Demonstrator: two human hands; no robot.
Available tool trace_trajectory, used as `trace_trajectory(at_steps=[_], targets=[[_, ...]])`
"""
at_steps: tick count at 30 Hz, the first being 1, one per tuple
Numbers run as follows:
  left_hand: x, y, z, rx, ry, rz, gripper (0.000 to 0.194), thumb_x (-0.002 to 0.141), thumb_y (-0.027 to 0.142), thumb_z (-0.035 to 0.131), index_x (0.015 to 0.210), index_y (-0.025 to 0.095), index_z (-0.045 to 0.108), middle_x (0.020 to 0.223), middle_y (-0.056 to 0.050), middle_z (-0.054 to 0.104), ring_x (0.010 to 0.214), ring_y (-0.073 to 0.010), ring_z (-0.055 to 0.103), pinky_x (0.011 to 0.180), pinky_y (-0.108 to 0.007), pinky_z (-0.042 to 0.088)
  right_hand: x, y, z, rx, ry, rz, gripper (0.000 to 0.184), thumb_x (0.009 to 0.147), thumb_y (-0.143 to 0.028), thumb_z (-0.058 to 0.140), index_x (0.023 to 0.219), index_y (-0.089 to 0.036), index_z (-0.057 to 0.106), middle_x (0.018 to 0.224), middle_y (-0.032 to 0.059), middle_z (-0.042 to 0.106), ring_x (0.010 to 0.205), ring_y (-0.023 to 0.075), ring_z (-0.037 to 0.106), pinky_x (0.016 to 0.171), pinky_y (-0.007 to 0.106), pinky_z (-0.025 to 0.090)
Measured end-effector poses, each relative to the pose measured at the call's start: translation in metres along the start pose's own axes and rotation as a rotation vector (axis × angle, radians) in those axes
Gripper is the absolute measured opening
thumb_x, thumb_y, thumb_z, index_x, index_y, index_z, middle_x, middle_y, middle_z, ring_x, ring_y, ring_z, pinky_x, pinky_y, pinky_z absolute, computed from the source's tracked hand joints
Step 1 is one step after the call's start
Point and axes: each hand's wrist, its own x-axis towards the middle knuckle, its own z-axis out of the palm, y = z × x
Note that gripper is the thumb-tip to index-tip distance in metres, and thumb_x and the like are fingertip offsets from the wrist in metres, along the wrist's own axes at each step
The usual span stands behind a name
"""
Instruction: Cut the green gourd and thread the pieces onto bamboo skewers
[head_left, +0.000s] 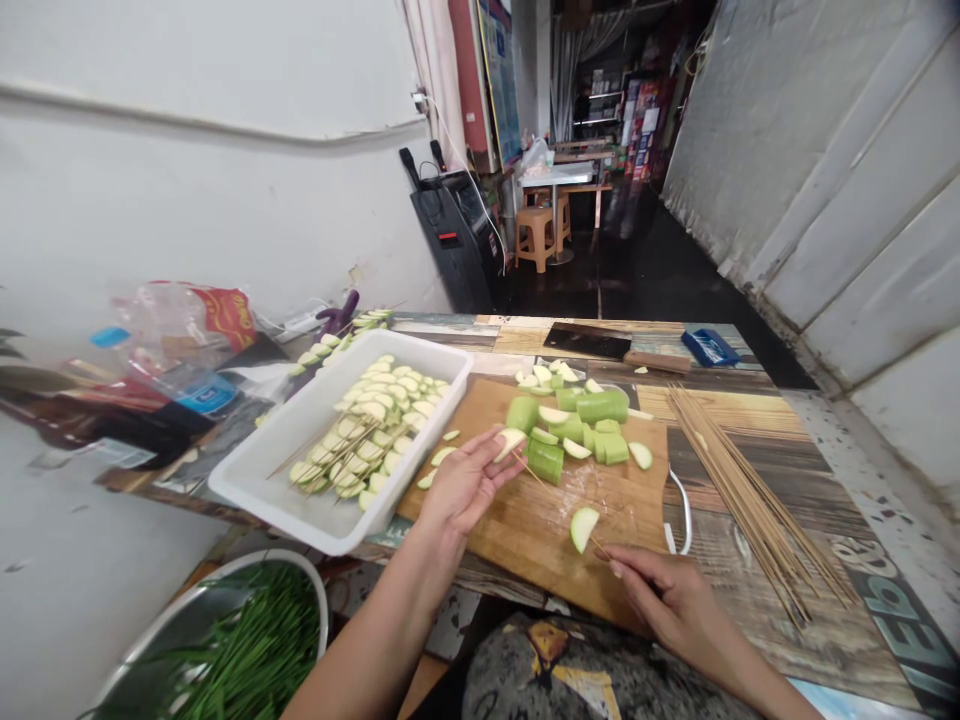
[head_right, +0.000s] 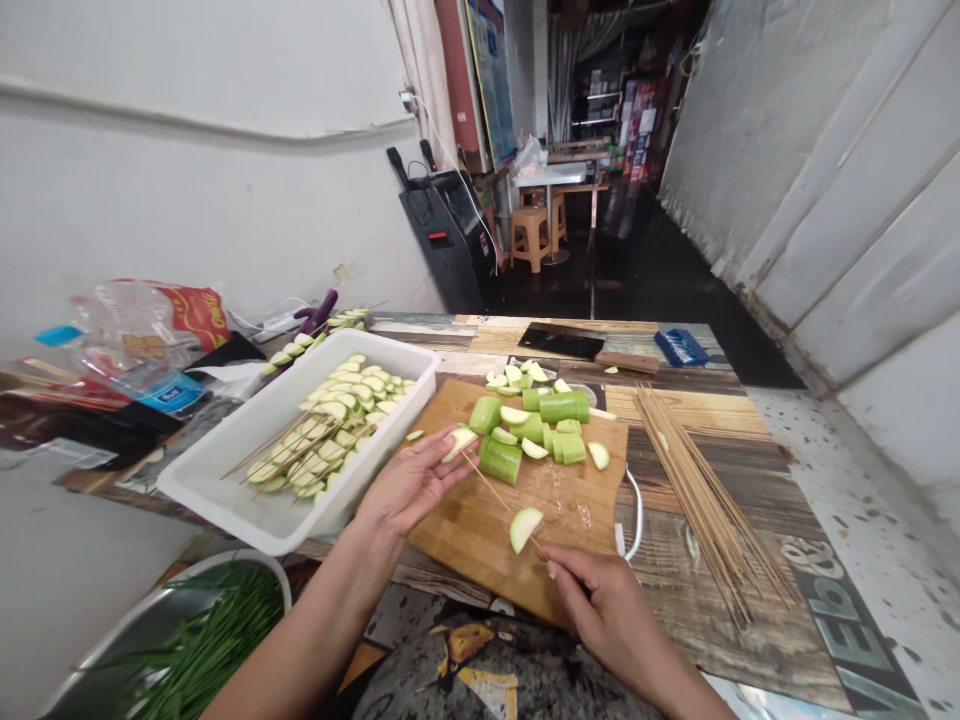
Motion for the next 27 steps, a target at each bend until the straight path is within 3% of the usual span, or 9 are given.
trace_trajectory(at_steps=[5,10,14,20,27], targets=[[0.000,-0.003,0.003,0.013,0.005,-0.001,0.013,0.076,0.005,0.056,0.088,0.007,0.059,0.088,-0.012,0.067,0.082,-0.0208,0.065,0.078,-0.037,0.053,-0.001,-0.005,-0.003,-0.083,-0.040,-0.050,0.031,0.087,-0.027,0.040,0.104,-0.018,0.065,0.091,0.0077,0.071,0.079,0.0186,0.067,0.069,0.026,0.052],[0.001,-0.005,0.005,-0.012,-0.012,-0.033,0.015,0.077,0.006,0.055,0.091,0.010,0.059,0.084,-0.010,0.066,0.077,-0.0181,0.065,0.075,-0.035,0.053,0.000,-0.009,-0.002,-0.112,-0.035,-0.063,0.032,0.086,-0.026,0.040,0.105,-0.014,0.064,0.077,0.0061,0.071,0.063,0.0163,0.066,0.060,0.024,0.051],[0.000,-0.009,0.006,-0.067,-0.012,-0.116,0.015,0.081,0.014,0.052,0.095,0.014,0.058,0.083,-0.009,0.067,0.073,-0.0171,0.065,0.074,-0.037,0.053,0.001,-0.008,0.001,-0.057,-0.007,-0.045,0.030,0.086,-0.029,0.041,0.099,-0.016,0.066,0.082,0.0061,0.071,0.070,0.0164,0.066,0.063,0.023,0.051],[0.000,-0.015,0.011,-0.132,0.016,-0.048,0.010,0.079,0.008,0.054,0.087,0.009,0.059,0.091,-0.011,0.067,0.082,-0.0175,0.065,0.081,-0.032,0.051,0.002,-0.004,0.005,-0.004,0.066,-0.034,0.031,0.086,-0.030,0.042,0.098,-0.015,0.067,0.091,0.0100,0.071,0.079,0.0177,0.067,0.069,0.025,0.051],[-0.001,-0.020,0.013,-0.160,0.010,-0.036,0.007,0.079,0.012,0.056,0.085,0.009,0.059,0.089,-0.011,0.068,0.085,-0.0208,0.065,0.083,-0.040,0.051,0.002,-0.005,0.006,0.010,0.022,-0.030,0.032,0.086,-0.029,0.042,0.102,-0.014,0.066,0.093,0.0102,0.070,0.081,0.0177,0.067,0.070,0.025,0.052]])
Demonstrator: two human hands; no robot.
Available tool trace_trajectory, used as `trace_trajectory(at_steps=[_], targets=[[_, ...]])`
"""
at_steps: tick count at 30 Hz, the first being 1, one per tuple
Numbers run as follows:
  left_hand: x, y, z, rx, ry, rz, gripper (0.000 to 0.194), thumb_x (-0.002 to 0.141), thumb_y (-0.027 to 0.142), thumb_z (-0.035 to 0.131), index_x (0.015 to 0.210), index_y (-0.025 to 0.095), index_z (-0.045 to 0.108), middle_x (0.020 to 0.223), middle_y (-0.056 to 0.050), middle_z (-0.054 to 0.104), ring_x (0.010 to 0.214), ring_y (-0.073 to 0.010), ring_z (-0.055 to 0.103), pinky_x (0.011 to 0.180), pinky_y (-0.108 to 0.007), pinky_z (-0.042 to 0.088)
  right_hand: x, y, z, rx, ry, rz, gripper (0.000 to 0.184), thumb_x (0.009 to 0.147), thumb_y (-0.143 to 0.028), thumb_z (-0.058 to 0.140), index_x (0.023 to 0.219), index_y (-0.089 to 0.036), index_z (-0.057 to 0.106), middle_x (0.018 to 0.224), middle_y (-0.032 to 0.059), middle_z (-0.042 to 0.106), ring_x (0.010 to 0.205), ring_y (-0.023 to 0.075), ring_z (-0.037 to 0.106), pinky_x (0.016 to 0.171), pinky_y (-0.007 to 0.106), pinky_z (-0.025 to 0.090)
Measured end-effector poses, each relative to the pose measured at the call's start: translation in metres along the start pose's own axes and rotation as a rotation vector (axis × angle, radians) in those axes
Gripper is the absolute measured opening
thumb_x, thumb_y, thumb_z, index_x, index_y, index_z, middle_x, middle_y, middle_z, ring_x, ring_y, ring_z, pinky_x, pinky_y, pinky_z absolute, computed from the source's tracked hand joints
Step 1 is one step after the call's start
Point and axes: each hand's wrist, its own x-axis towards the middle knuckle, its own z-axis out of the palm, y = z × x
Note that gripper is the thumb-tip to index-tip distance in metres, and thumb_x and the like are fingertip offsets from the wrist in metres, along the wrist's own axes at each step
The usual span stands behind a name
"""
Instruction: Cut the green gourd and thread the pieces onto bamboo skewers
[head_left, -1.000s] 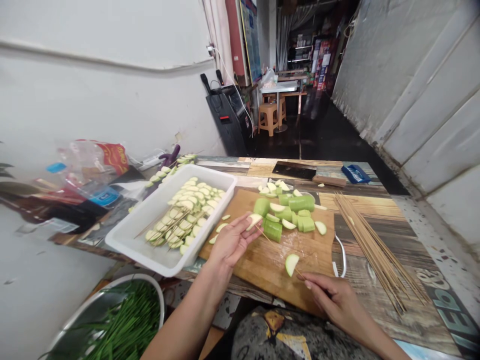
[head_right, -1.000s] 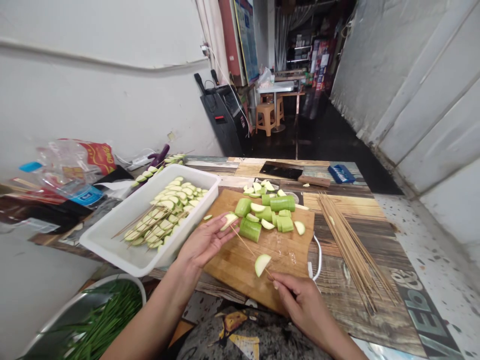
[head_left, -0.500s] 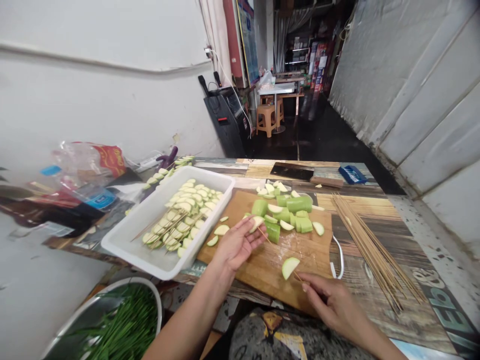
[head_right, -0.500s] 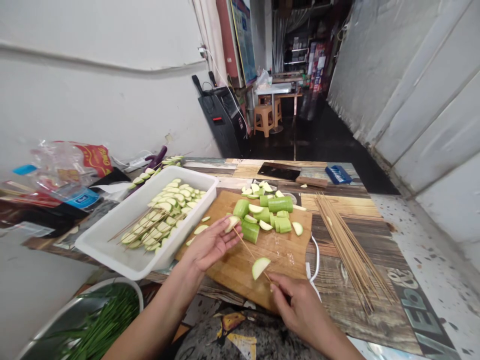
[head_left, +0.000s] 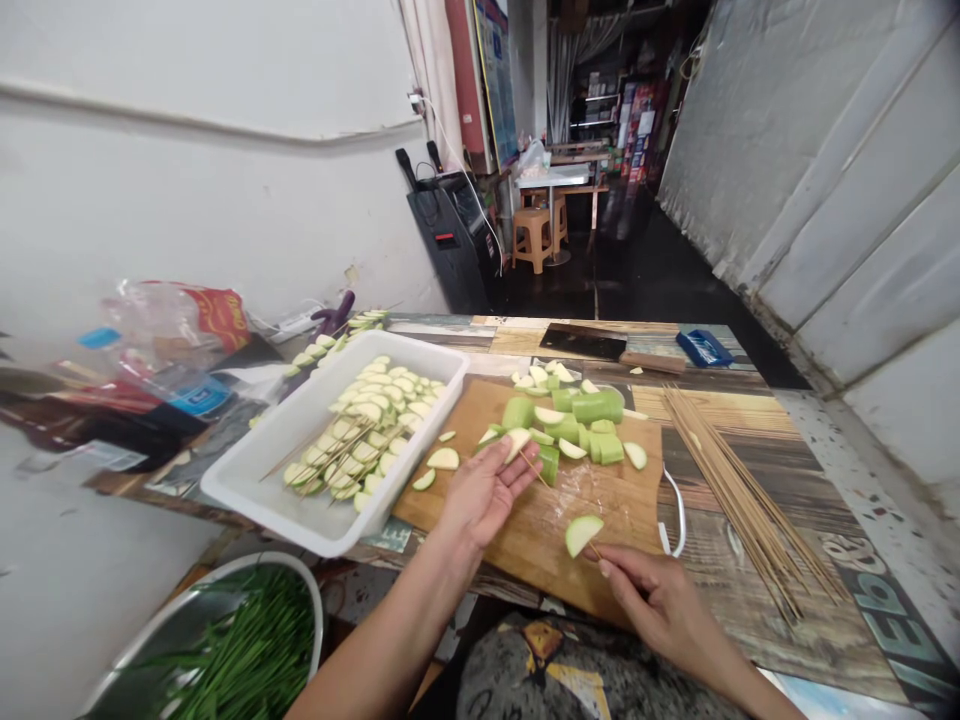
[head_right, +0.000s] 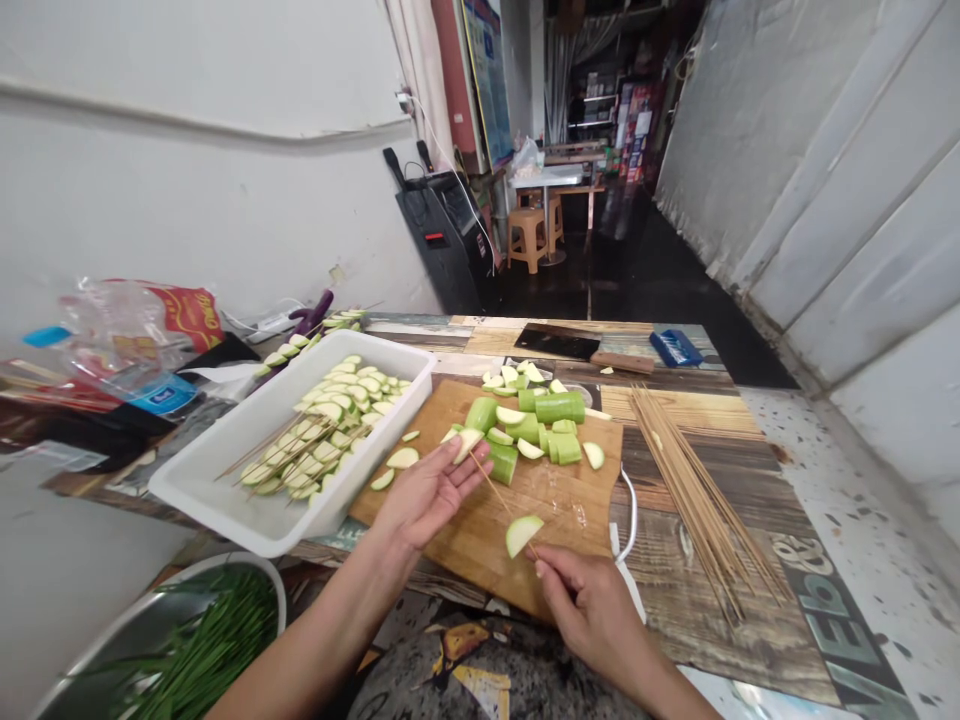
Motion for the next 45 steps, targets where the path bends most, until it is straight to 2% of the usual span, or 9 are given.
trace_trajectory(at_steps=[8,25,32,38,40,41,43,45], targets=[[-0.001,-0.003,0.001,0.103,0.000,0.086,0.010,0.075,0.012,0.059,0.084,0.008,0.061,0.084,-0.011,0.069,0.078,-0.0201,0.066,0.084,-0.040,0.050,-0.002,-0.005,-0.001,-0.026,0.019,-0.035,0.033,0.086,-0.028,0.041,0.102,-0.013,0.066,0.090,0.0116,0.071,0.077,0.0177,0.068,0.065,0.024,0.052],[-0.009,-0.007,0.007,0.167,-0.040,0.054,0.013,0.073,0.016,0.062,0.084,0.009,0.064,0.086,-0.011,0.069,0.078,-0.0197,0.066,0.079,-0.034,0.050,-0.003,-0.008,0.000,-0.083,0.097,-0.054,0.029,0.086,-0.025,0.042,0.099,-0.018,0.067,0.093,0.0082,0.071,0.083,0.0185,0.067,0.072,0.027,0.053],[-0.016,-0.023,0.009,0.222,-0.116,-0.037,0.018,0.065,0.020,0.070,0.079,0.009,0.067,0.086,-0.011,0.069,0.077,-0.0196,0.066,0.078,-0.031,0.049,0.000,-0.010,0.000,-0.095,0.105,-0.041,0.030,0.087,-0.026,0.040,0.101,-0.019,0.066,0.093,0.0074,0.071,0.080,0.0182,0.067,0.068,0.026,0.053],[-0.030,-0.044,0.015,0.302,-0.210,-0.057,0.026,0.064,0.028,0.071,0.083,0.010,0.068,0.086,-0.010,0.068,0.077,-0.0191,0.063,0.074,-0.030,0.048,0.003,-0.012,-0.002,-0.089,0.172,-0.037,0.030,0.087,-0.026,0.041,0.102,-0.017,0.065,0.095,0.0082,0.070,0.084,0.0180,0.067,0.072,0.026,0.052],[-0.029,-0.043,0.015,0.421,-0.241,-0.004,0.028,0.069,0.035,0.065,0.085,0.013,0.068,0.086,-0.009,0.068,0.078,-0.0196,0.062,0.074,-0.031,0.047,0.004,-0.011,-0.003,-0.087,0.209,-0.028,0.030,0.087,-0.026,0.041,0.101,-0.018,0.066,0.095,0.0076,0.070,0.083,0.0182,0.067,0.072,0.027,0.053],[-0.027,-0.039,0.014,0.526,-0.241,0.072,0.028,0.071,0.038,0.062,0.086,0.014,0.068,0.086,-0.008,0.068,0.079,-0.0199,0.061,0.075,-0.031,0.046,0.004,-0.009,-0.004,-0.085,0.228,-0.013,0.030,0.086,-0.027,0.042,0.101,-0.018,0.066,0.095,0.0072,0.070,0.082,0.0183,0.067,0.071,0.027,0.053],[-0.015,-0.025,0.014,0.827,-0.203,0.309,0.030,0.076,0.042,0.056,0.087,0.018,0.068,0.087,-0.007,0.067,0.083,-0.0204,0.059,0.079,-0.031,0.043,0.003,-0.006,-0.006,-0.073,0.270,0.032,0.029,0.086,-0.029,0.043,0.100,-0.019,0.066,0.094,0.0068,0.071,0.082,0.0189,0.067,0.072,0.027,0.053],[0.001,-0.007,0.015,1.171,-0.052,0.597,0.028,0.074,0.042,0.057,0.090,0.021,0.066,0.095,-0.007,0.066,0.090,-0.0219,0.056,0.085,-0.032,0.038,0.001,-0.003,-0.008,-0.052,0.304,0.073,0.030,0.086,-0.031,0.044,0.101,-0.019,0.066,0.095,0.0072,0.070,0.085,0.0195,0.066,0.074,0.028,0.053]])
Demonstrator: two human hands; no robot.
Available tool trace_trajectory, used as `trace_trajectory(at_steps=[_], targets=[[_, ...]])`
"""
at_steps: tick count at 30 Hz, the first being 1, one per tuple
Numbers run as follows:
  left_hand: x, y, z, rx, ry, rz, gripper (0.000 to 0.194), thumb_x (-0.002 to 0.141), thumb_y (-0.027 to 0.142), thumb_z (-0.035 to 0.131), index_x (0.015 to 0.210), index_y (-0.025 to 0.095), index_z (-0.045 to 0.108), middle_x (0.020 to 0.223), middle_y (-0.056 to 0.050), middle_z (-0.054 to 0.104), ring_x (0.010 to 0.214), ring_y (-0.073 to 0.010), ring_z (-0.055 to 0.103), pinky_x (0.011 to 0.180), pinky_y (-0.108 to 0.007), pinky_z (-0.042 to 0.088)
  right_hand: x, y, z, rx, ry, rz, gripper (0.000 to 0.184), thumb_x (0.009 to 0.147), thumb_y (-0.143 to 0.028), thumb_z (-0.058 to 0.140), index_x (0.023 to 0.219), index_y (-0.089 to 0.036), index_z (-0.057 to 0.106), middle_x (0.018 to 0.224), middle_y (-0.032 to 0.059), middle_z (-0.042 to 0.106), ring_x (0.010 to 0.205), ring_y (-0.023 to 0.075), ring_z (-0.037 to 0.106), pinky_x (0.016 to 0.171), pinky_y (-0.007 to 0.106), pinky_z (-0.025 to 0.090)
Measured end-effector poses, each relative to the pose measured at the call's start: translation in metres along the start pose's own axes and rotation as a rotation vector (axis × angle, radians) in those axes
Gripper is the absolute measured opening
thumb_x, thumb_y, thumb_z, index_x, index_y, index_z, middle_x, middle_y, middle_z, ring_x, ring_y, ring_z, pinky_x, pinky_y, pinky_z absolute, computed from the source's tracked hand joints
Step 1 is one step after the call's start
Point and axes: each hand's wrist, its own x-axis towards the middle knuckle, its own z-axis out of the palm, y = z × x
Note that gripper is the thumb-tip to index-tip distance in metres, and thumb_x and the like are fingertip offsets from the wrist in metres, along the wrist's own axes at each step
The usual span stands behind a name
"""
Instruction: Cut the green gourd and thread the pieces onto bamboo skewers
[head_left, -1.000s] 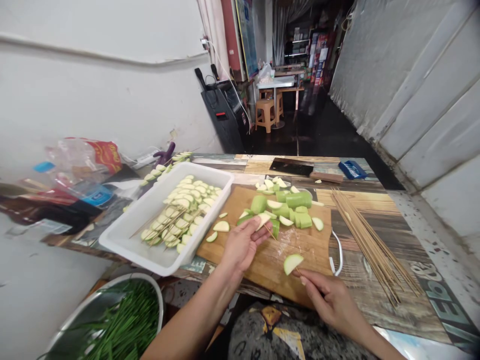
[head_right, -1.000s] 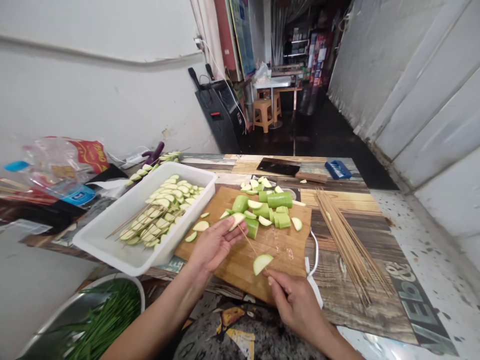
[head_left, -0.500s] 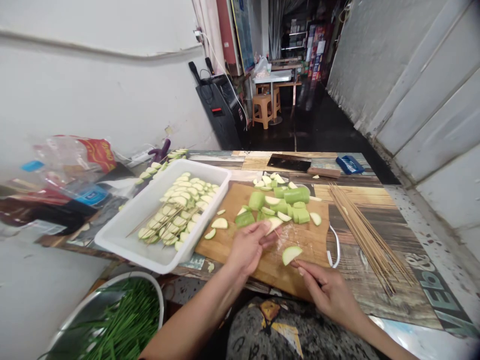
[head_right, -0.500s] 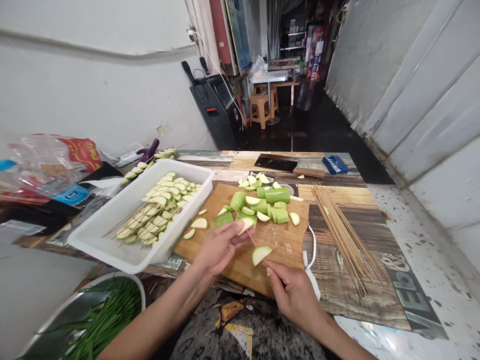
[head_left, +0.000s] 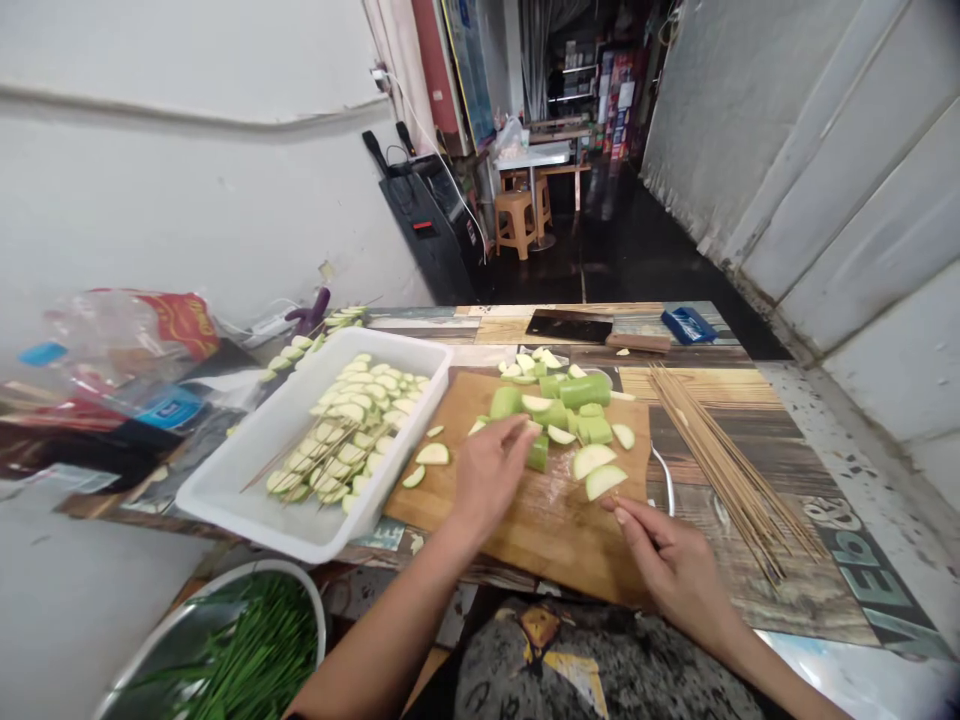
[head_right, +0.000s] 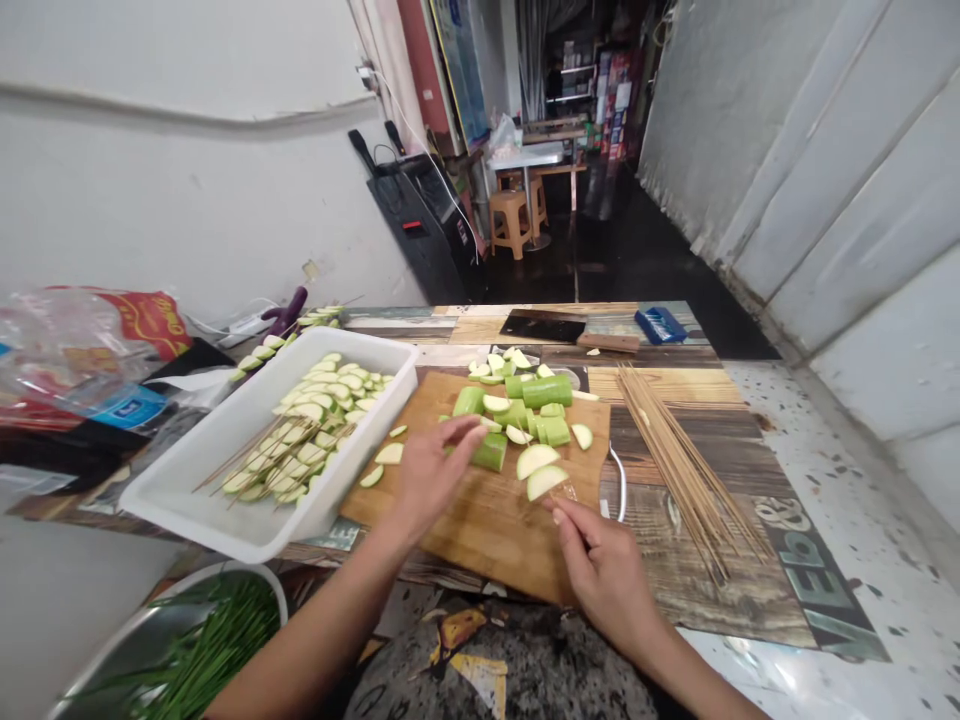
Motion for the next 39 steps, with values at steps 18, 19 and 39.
trace_trajectory(at_steps=[18,19,39], targets=[[0.062,0.008,0.005,0.875,-0.251,0.087,0.019,0.063,0.033,0.062,0.072,0.018,0.070,0.082,-0.013,0.067,0.084,-0.0301,0.059,0.070,-0.032,0.039,-0.002,0.006,-0.002,0.079,-0.022,0.070,0.029,0.087,-0.030,0.043,0.101,-0.019,0.066,0.096,0.0071,0.070,0.087,0.0194,0.065,0.077,0.030,0.052],[0.062,0.007,0.002,0.860,-0.251,0.094,0.017,0.062,0.029,0.062,0.073,0.019,0.071,0.081,-0.012,0.068,0.083,-0.0296,0.060,0.070,-0.032,0.039,-0.002,0.007,-0.002,0.082,-0.012,0.072,0.030,0.086,-0.031,0.043,0.101,-0.019,0.066,0.096,0.0074,0.070,0.087,0.0195,0.065,0.077,0.030,0.052],[0.029,-0.017,-0.029,-0.987,0.126,-0.393,0.018,0.071,0.000,0.059,0.086,0.009,0.064,0.090,-0.009,0.068,0.086,-0.0131,0.064,0.088,-0.022,0.047,0.004,-0.004,0.009,0.177,-0.295,-0.003,0.030,0.086,-0.032,0.044,0.101,-0.019,0.067,0.093,0.0064,0.071,0.081,0.0178,0.066,0.070,0.026,0.052]])
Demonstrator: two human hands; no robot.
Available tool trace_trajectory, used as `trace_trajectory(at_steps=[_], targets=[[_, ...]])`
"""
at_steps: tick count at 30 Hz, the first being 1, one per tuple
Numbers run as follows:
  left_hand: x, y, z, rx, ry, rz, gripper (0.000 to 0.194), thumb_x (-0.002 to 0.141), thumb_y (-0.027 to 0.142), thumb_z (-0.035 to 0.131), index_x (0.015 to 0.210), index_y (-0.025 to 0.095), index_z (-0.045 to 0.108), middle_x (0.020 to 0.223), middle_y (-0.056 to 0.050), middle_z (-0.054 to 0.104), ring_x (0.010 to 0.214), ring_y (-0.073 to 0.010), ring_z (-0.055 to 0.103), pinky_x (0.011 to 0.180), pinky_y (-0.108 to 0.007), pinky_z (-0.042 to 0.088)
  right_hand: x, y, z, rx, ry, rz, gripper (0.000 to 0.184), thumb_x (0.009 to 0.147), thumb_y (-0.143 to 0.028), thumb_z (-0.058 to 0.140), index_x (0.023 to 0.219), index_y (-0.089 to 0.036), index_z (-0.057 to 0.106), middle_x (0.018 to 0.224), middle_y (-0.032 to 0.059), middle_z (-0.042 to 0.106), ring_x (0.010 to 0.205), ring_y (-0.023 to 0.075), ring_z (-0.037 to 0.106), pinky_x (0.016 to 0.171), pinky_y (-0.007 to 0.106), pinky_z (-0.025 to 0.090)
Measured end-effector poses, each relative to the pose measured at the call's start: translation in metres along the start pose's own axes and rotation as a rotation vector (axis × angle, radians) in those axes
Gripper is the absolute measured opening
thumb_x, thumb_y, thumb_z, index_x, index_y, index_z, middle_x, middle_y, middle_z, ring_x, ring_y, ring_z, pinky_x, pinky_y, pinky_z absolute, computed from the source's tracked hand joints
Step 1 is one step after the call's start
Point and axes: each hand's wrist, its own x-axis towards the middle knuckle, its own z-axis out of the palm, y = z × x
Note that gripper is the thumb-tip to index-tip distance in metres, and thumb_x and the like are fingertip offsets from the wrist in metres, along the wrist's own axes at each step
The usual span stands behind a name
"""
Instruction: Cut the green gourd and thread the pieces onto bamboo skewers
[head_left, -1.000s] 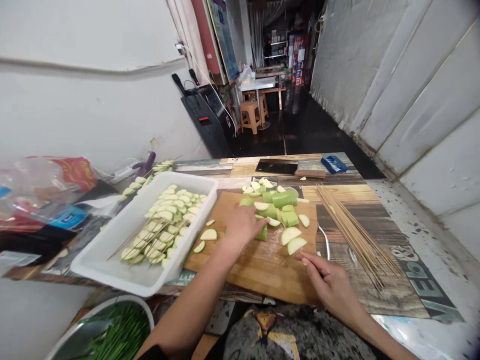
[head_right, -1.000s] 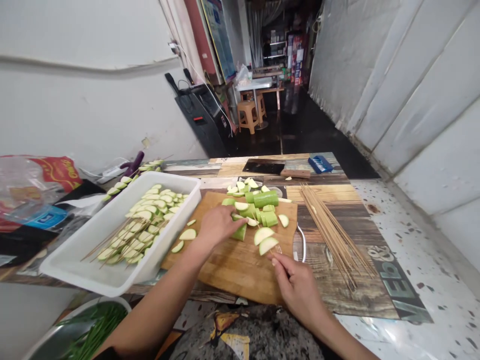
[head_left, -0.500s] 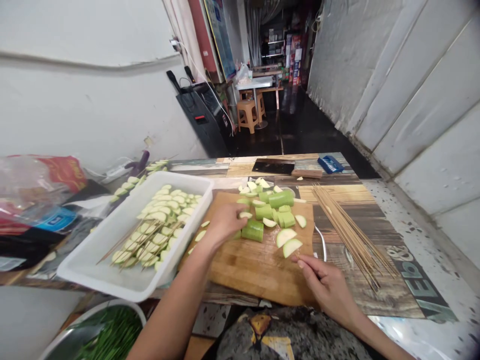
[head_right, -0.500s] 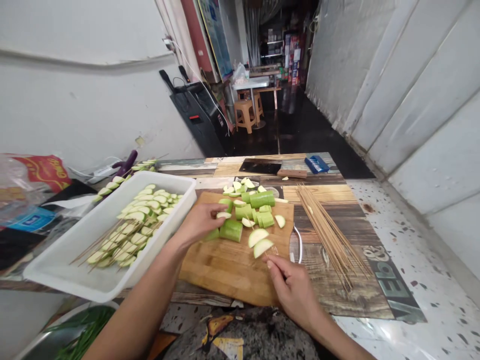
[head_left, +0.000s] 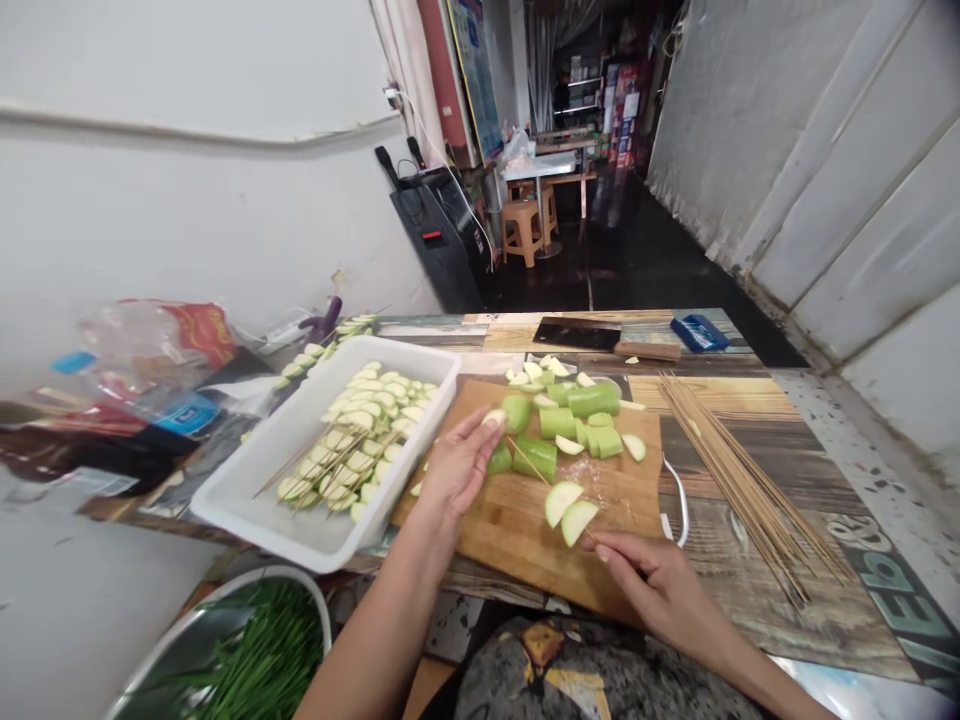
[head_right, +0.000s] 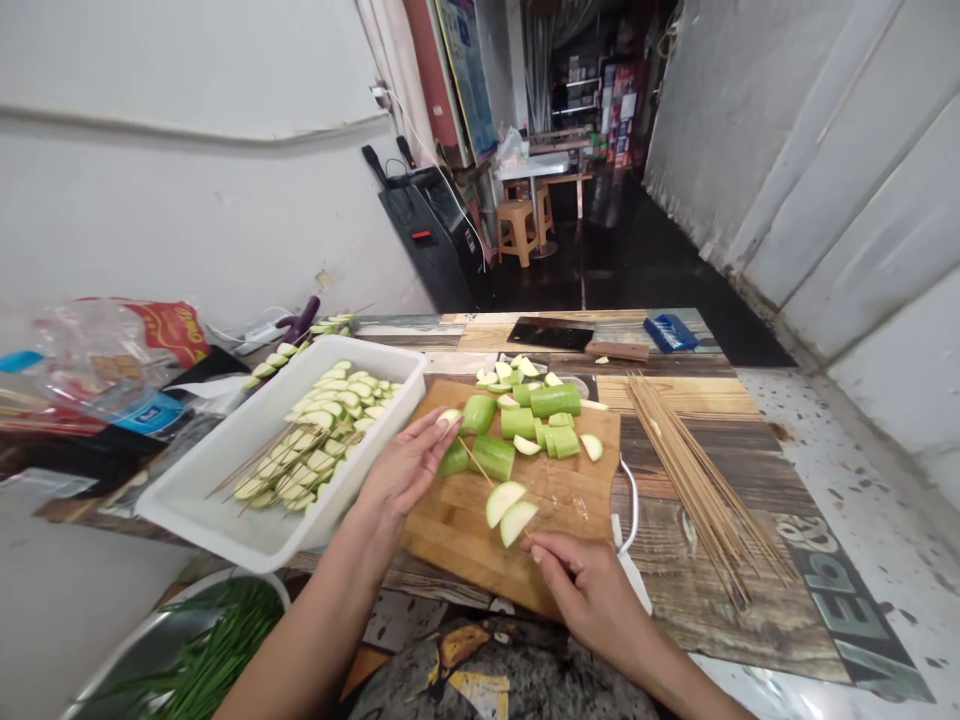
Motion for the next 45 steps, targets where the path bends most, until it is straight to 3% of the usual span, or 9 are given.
trace_trajectory(at_steps=[5,8,11,16,32,45], targets=[[-0.002,0.000,-0.004,-0.019,-0.069,-0.068,0.009,0.073,0.001,0.057,0.076,0.006,0.064,0.090,-0.012,0.067,0.093,-0.0166,0.062,0.091,-0.024,0.046,0.001,-0.001,0.000,-0.032,0.006,-0.005,0.031,0.086,-0.032,0.044,0.101,-0.019,0.068,0.092,0.0059,0.071,0.082,0.0184,0.066,0.070,0.025,0.053],[-0.005,0.002,-0.006,-0.032,-0.140,-0.172,0.009,0.076,0.008,0.058,0.082,0.007,0.063,0.090,-0.012,0.067,0.093,-0.0206,0.062,0.091,-0.036,0.046,0.001,-0.002,-0.001,-0.051,0.020,-0.029,0.030,0.086,-0.032,0.044,0.100,-0.020,0.068,0.092,0.0053,0.071,0.081,0.0182,0.067,0.070,0.025,0.053],[-0.006,0.004,-0.007,-0.020,-0.137,-0.252,0.013,0.078,0.015,0.057,0.090,0.010,0.061,0.090,-0.011,0.067,0.088,-0.0211,0.064,0.088,-0.045,0.046,0.002,-0.004,-0.001,-0.072,0.026,-0.059,0.029,0.086,-0.030,0.044,0.102,-0.020,0.067,0.093,0.0053,0.071,0.081,0.0178,0.067,0.070,0.025,0.052],[-0.005,0.005,-0.006,-0.001,-0.085,-0.283,0.014,0.080,0.014,0.054,0.091,0.008,0.059,0.084,-0.013,0.068,0.081,-0.0198,0.066,0.085,-0.041,0.048,0.000,-0.004,-0.002,-0.089,0.016,-0.055,0.031,0.087,-0.029,0.043,0.103,-0.017,0.066,0.095,0.0081,0.070,0.083,0.0177,0.066,0.071,0.025,0.052],[-0.008,0.006,-0.002,-0.015,-0.087,-0.316,0.010,0.079,0.013,0.054,0.086,0.008,0.058,0.083,-0.014,0.069,0.081,-0.0213,0.066,0.085,-0.043,0.048,-0.003,0.002,0.000,-0.110,0.023,-0.057,0.032,0.087,-0.030,0.042,0.104,-0.016,0.066,0.095,0.0086,0.070,0.083,0.0172,0.066,0.072,0.024,0.052],[-0.012,-0.002,0.000,0.072,-0.169,-0.284,0.009,0.079,0.012,0.054,0.083,0.007,0.060,0.082,-0.014,0.069,0.080,-0.0215,0.066,0.085,-0.042,0.049,-0.004,-0.002,-0.002,-0.133,0.044,-0.069,0.031,0.087,-0.028,0.042,0.103,-0.016,0.066,0.094,0.0088,0.070,0.083,0.0183,0.066,0.072,0.026,0.052]])
